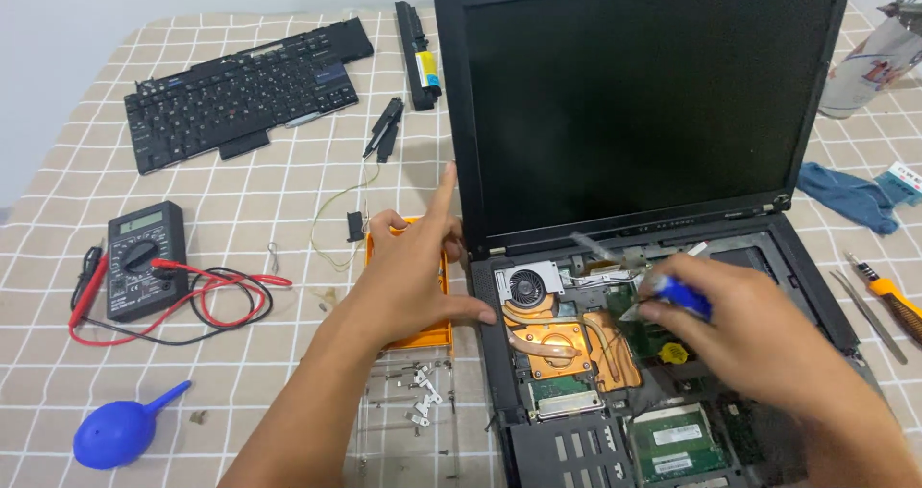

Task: Disassembling a laptop by removing internal screws and components using a screwdriver

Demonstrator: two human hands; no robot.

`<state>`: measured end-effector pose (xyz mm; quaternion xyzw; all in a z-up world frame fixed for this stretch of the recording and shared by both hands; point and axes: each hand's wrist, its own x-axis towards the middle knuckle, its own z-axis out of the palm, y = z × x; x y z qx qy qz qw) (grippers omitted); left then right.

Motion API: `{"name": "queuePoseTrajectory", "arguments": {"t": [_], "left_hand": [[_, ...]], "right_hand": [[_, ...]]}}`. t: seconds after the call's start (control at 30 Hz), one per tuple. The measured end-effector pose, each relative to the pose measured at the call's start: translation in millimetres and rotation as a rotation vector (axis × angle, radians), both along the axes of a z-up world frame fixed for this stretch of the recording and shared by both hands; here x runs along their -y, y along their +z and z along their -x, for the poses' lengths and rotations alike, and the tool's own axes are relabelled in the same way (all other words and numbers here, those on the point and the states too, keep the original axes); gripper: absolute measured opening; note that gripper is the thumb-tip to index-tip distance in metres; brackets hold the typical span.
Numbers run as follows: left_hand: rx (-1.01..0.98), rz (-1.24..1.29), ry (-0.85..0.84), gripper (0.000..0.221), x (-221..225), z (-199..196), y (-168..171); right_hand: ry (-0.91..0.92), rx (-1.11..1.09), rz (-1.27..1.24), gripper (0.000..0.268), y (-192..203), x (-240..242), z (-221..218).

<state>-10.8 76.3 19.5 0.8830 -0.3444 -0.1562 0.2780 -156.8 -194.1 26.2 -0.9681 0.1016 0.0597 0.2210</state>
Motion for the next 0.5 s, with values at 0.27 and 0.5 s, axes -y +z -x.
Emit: {"name": "queuePoseTrajectory", "arguments": {"t": [0.27, 0.5], "left_hand": [[-0.042, 0.002, -0.020, 0.141, 0, 1, 4], [0.022, -0.007, -0.049, 0.134, -1, 2, 3]], "right_hand": [[-0.059, -0.060, -0.013, 0.011, 10, 4, -11], [0.130, -0.022, 0.228, 0.023, -4, -2, -22]]}}
